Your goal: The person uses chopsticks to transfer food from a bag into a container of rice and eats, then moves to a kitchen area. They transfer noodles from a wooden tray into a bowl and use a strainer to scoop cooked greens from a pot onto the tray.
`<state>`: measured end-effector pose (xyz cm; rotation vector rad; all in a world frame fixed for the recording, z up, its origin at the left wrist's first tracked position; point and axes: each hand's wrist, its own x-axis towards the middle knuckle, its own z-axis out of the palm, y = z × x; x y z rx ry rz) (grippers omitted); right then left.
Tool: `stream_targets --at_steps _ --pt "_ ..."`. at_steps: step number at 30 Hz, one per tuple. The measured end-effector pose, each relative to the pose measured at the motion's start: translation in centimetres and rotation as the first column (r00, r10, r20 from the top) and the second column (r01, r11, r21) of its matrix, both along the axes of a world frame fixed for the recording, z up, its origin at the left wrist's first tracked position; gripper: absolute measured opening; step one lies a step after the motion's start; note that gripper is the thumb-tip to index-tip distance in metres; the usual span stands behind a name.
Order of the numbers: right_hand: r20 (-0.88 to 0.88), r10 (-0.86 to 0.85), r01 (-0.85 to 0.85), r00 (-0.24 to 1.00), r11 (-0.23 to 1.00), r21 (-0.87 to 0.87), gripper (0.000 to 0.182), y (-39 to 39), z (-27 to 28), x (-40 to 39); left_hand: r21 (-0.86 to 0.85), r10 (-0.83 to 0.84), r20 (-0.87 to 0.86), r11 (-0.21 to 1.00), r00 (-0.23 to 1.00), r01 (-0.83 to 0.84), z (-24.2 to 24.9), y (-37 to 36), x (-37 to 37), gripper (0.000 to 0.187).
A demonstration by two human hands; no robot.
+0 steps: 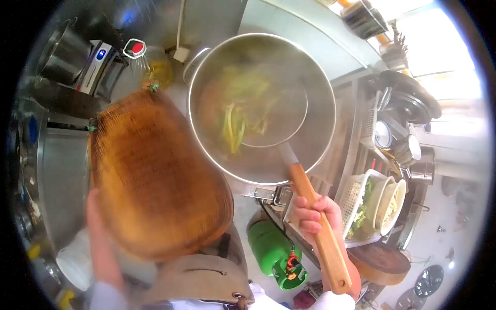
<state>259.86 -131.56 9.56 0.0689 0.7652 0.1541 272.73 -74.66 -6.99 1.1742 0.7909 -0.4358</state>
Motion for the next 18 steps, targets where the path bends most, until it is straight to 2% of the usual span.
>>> stream_targets --at_steps 1,2,4,7,10,14,18 --pt "-0.011 0.005 -0.005 1.0 1.0 -0.012 0.053 0.0 0.0 0.2 -0.024 0.0 -0.023 1.0 1.0 -0.001 -0.6 0.5 -0.1 0.047" --pt "0.036 0.005 -0.005 0.999 1.0 0.019 0.065 -0.5 -0.6 -0.2 -0.024 -0.015 -0.032 1.0 0.999 0.014 -1.0 1.0 -0.3 0.048" --pt "0.043 0.015 -0.016 0.999 0.999 0.031 0.064 -0.8 -0.9 -0.1 -0.027 -0.046 -0.046 0.999 0.998 0.045 -0.5 0.9 -0.1 0.05" --pt "0.028 0.023 -0.024 0.999 0.999 0.031 0.065 -1.1 -0.8 -0.1 0.074 -0.025 -0.156 0.997 0.988 0.037 -1.2 1.8 0.4 0.054" --pt "0.009 0.029 -0.029 1.0 0.999 0.018 0.065 -1.3 -0.7 -0.3 0.018 0.034 -0.053 0.999 0.998 -0.033 -0.6 0.2 0.7 0.06" --pt "0.012 0.041 -0.042 0.999 0.999 0.008 0.064 -1.3 -0.7 0.0 0.032 -0.007 -0.058 0.999 0.998 0.009 -1.4 1.5 0.7 0.061" --pt "-0.004 0.046 -0.046 0.999 0.999 0.0 0.064 -1.3 -0.7 -0.2 0.098 0.024 -0.084 0.995 0.996 -0.016 0.5 -0.7 0.8 0.061"
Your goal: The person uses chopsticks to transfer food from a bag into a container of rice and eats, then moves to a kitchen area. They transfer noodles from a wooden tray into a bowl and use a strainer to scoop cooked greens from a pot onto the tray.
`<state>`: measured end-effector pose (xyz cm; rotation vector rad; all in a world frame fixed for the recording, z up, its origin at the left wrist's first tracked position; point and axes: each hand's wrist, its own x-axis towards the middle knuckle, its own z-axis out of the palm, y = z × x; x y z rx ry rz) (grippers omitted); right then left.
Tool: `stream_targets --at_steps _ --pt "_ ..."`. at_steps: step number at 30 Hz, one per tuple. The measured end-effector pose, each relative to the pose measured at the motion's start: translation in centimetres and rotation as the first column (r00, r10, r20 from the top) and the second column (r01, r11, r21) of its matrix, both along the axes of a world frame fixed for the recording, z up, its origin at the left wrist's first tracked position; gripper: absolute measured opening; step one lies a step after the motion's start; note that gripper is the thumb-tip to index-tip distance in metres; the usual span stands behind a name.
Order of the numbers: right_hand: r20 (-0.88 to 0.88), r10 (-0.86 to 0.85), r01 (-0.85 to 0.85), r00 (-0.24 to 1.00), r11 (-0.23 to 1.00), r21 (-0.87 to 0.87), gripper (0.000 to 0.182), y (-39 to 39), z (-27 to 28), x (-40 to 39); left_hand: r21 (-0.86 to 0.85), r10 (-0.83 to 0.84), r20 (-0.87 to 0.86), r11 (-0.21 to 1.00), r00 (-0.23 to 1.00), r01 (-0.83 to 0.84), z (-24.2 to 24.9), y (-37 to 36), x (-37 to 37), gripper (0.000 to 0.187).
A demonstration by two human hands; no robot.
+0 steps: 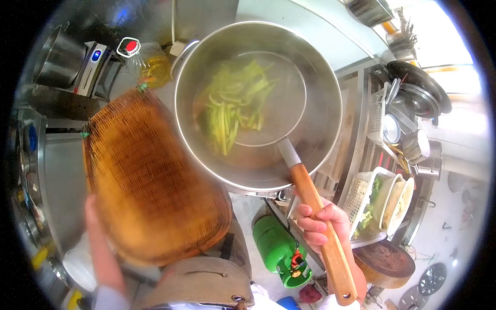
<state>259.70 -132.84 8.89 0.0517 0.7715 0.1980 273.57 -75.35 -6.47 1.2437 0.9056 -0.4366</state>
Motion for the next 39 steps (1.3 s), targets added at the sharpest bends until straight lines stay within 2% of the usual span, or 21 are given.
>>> stream_targets --at_steps 3,6,7,8,9,13,14,15,19,22,23,25,28,29,31,32,35,37,39 --pt "-0.004 0.006 -0.006 1.0 1.0 -0.005 0.064 0.0 0.0 0.0 0.017 0.01 0.001 1.0 1.0 -0.01 0.0 0.0 0.0 0.061" --pt "-0.047 0.098 -0.103 0.994 0.989 -0.105 0.064 -0.2 0.5 0.5 0.062 -0.041 -0.049 0.997 0.998 0.044 -0.8 1.3 -0.2 0.059" --pt "-0.154 0.199 -0.239 0.968 0.92 -0.311 0.064 0.2 1.4 0.7 0.079 -0.066 -0.079 0.994 0.995 0.073 -0.9 1.7 -0.4 0.059" --pt "-0.274 0.271 -0.376 0.923 0.788 -0.488 0.063 1.0 2.7 1.0 0.066 -0.084 -0.048 0.994 0.995 0.087 -0.9 2.0 -0.7 0.058" --pt "-0.399 0.309 -0.502 0.863 0.601 -0.622 0.063 1.9 4.1 1.6 0.052 -0.095 -0.011 0.994 0.995 0.096 0.0 1.0 -0.7 0.057" --pt "-0.542 0.314 -0.619 0.779 0.254 -0.743 0.066 3.6 9.0 0.8 -0.02 -0.05 0.075 0.998 0.996 0.052 1.4 0.0 -1.0 0.051" --pt "-0.537 0.286 -0.601 0.793 0.231 -0.765 0.074 3.5 10.0 0.1 -0.031 0.128 0.002 0.991 0.992 -0.128 1.5 -1.0 -0.4 0.045" --pt "-0.56 0.301 -0.622 0.772 0.172 -0.764 0.08 3.4 11.4 -0.3 -0.053 0.112 0.03 0.992 0.993 -0.11 1.5 -0.9 -0.4 0.044" --pt "-0.547 0.266 -0.557 0.794 -0.041 -0.829 0.077 4.2 13.0 -1.2 -0.144 0.112 0.081 0.985 0.99 -0.099 -0.5 1.2 -0.6 0.039" --pt "-0.534 0.302 -0.462 0.79 -0.279 -0.842 0.074 3.2 9.1 -1.4 -0.259 0.079 0.059 0.964 0.995 -0.061 -1.7 2.5 -0.5 0.037" --pt "-0.556 0.29 -0.447 0.779 -0.366 -0.817 0.075 2.9 7.7 -1.3 -0.28 0.052 0.06 0.96 0.997 -0.033 -1.3 2.4 -0.5 0.037" --pt "-0.529 0.307 -0.31 0.791 -0.544 -0.78 0.075 1.4 3.4 -1.3 -0.3 -0.011 0.073 0.954 0.997 0.033 0.2 1.9 -0.3 0.037" --pt "-0.518 0.341 -0.227 0.785 -0.619 -0.752 0.077 2.8 -0.6 0.5 -0.281 -0.056 0.104 0.956 0.993 0.083 0.9 1.9 -0.5 0.039" --pt "-0.633 0.309 -0.309 0.71 -0.67 -0.675 0.078 3.2 -1.1 0.6 -0.276 -0.058 0.118 0.957 0.991 0.089 0.6 1.9 -0.6 0.04" --pt "-0.645 0.367 -0.188 0.671 -0.757 -0.626 0.079 4.1 -1.3 0.3 -0.364 -0.131 0.205 0.91 0.97 0.2 -3.5 4.5 -0.1 0.041" --pt "-0.675 0.367 -0.243 0.64 -0.736 -0.632 0.08 4.7 -0.1 0.2 -0.379 -0.141 0.236 0.898 0.961 0.225 -4.0 4.9 0.1 0.042" --pt "-0.731 0.366 -0.189 0.576 -0.811 -0.554 0.079 5.1 5.0 -1.3 -0.382 -0.119 0.289 0.895 0.95 0.229 -4.0 4.5 -0.3 0.043" --pt "-0.713 0.369 -0.225 0.596 -0.776 -0.589 0.073 4.6 8.5 -2.2 -0.383 -0.079 0.278 0.905 0.957 0.186 -3.3 3.7 -0.8 0.044" --pt "-0.691 0.331 -0.375 0.643 -0.65 -0.661 0.072 5.3 11.8 -2.9 -0.388 -0.029 0.251 0.912 0.967 0.129 -2.1 2.9 -0.8 0.044"
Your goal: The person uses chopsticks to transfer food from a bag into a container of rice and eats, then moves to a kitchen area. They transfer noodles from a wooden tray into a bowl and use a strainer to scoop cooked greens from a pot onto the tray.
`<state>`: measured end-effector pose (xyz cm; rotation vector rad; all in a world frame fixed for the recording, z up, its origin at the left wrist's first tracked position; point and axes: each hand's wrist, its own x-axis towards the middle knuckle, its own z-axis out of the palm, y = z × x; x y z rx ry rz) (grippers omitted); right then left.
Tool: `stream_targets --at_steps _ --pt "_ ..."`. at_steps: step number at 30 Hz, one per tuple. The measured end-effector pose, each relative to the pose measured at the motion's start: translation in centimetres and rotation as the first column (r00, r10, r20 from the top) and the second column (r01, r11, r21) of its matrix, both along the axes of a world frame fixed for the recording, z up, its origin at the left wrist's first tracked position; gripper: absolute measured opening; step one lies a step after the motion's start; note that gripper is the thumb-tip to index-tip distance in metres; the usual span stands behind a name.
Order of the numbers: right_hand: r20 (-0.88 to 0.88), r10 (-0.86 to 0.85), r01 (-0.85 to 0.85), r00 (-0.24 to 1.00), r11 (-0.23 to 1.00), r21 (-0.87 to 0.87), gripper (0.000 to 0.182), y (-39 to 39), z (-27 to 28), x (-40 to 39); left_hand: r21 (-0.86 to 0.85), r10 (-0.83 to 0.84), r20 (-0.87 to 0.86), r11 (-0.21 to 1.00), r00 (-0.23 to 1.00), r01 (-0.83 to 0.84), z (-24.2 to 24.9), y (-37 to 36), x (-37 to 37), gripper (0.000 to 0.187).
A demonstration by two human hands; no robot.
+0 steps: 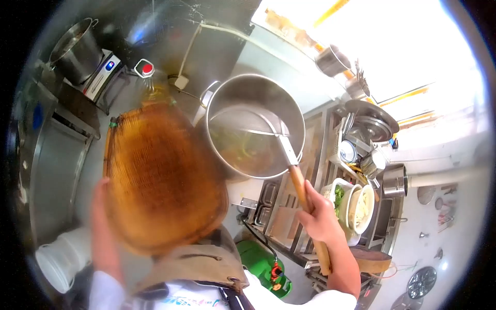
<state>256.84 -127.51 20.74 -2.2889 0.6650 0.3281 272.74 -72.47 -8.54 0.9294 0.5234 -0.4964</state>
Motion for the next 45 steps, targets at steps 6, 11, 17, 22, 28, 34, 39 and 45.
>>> stream_targets --at_steps 6,11,17,22,28,34,39,45 --pt "0.198 0.176 -0.111 0.964 0.947 -0.302 0.072 -1.1 -6.6 1.3 0.029 0.046 -0.072 0.999 0.996 -0.044 1.7 -0.4 -0.4 0.042" --pt "0.189 0.281 -0.187 0.941 0.897 -0.401 0.071 -3.8 -15.1 2.0 0.054 0.021 -0.06 0.998 0.998 -0.017 1.0 0.1 -0.1 0.039" --pt "0.001 -0.092 0.091 0.996 0.993 0.071 0.047 -1.6 -7.6 3.1 -0.008 0.032 -0.041 0.999 0.999 -0.033 1.5 -0.3 -0.1 0.042" --pt "-0.056 -0.301 0.301 0.952 0.892 0.336 0.051 1.2 1.0 3.8 -0.052 -0.019 -0.075 0.999 0.997 0.016 0.3 0.7 0.3 0.045" --pt "0.06 -0.206 0.197 0.977 0.973 0.123 0.054 0.0 1.5 2.5 -0.099 -0.076 -0.045 0.993 0.996 0.071 -0.1 1.3 0.4 0.045" --pt "-0.043 0.384 -0.308 0.922 0.665 -0.68 0.034 -6.3 -9.9 3.2 -0.167 -0.081 -0.037 0.983 0.996 0.073 -0.3 1.1 0.4 0.044" --pt "-0.474 -0.122 -0.087 0.872 0.914 -0.396 0.021 -4.3 -6.9 6.5 -0.103 -0.072 -0.025 0.992 0.997 0.069 -1.2 1.6 0.3 0.045" --pt "-0.771 -0.126 0.308 0.624 0.947 0.095 0.019 -6.3 -1.0 10.7 -0.06 -0.071 -0.073 0.996 0.995 0.066 0.1 1.1 0.2 0.048"
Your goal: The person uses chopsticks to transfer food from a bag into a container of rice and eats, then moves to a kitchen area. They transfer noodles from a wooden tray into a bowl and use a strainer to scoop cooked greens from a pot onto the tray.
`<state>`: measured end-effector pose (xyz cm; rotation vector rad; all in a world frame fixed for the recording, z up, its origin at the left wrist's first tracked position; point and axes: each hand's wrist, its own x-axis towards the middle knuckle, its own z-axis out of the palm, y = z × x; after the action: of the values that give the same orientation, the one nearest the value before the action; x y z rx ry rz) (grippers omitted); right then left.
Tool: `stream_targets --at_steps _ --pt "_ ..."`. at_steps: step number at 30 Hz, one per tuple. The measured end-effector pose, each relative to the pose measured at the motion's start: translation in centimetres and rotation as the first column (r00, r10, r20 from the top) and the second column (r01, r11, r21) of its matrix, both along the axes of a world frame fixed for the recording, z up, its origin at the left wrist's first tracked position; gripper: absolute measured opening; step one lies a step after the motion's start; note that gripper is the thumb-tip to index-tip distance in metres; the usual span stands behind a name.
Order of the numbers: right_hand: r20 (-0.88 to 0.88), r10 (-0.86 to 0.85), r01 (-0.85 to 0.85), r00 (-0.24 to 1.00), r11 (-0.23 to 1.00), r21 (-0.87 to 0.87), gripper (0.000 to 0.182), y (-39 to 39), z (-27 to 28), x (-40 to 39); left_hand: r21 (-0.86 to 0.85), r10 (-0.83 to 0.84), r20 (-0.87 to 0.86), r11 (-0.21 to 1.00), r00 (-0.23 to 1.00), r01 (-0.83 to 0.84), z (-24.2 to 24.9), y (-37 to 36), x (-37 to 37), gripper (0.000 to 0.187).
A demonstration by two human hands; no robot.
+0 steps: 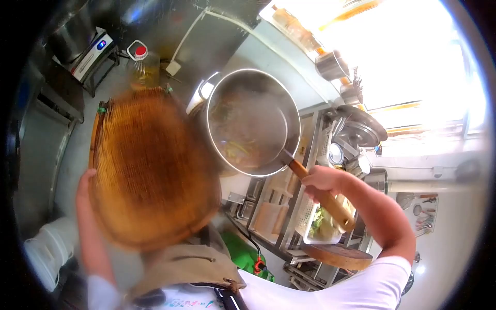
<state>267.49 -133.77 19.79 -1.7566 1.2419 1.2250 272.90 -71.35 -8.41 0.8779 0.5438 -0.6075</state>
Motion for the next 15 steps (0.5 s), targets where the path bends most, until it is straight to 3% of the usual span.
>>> stream_targets --at_steps 3,5,6,8,9,11,14,15 --pt "-0.084 -0.046 0.061 0.995 0.981 0.184 0.017 -1.0 -1.9 1.6 0.043 0.023 -0.031 0.999 0.999 -0.022 0.9 -0.3 0.0 0.048" --pt "-0.091 -0.162 0.182 0.983 0.936 0.302 0.018 -1.7 -4.3 1.2 0.071 0.064 -0.031 0.996 0.997 -0.062 0.6 -0.2 -0.3 0.047" --pt "-0.027 -0.159 0.16 0.987 0.938 0.306 0.019 -0.5 -4.4 0.6 0.076 0.103 -0.031 0.992 0.994 -0.1 0.4 -0.4 -0.5 0.047" --pt "-0.012 -0.442 0.389 0.897 0.777 0.494 0.022 -0.4 -6.8 -1.5 0.107 0.171 -0.028 0.98 0.985 -0.168 0.4 -0.8 -1.0 0.046" --pt "0.086 -0.458 0.351 0.885 0.777 0.523 0.016 0.8 -7.2 -2.1 0.134 0.203 -0.024 0.971 0.979 -0.198 0.3 -0.8 -1.1 0.046" --pt "-0.033 -0.655 0.506 0.755 0.551 0.664 0.016 0.3 -9.1 -3.6 0.185 0.244 -0.03 0.954 0.969 -0.235 -0.1 -0.9 -1.4 0.044" --pt "0.071 -0.571 0.393 0.818 0.644 0.656 0.017 -1.9 -7.7 -4.4 0.225 0.268 -0.06 0.942 0.961 -0.249 -0.4 -1.6 -1.2 0.042" --pt "0.079 -0.511 0.378 0.856 0.723 0.578 0.018 -3.2 -6.7 -4.1 0.217 0.255 -0.086 0.948 0.963 -0.232 -0.1 -1.5 -1.3 0.041"
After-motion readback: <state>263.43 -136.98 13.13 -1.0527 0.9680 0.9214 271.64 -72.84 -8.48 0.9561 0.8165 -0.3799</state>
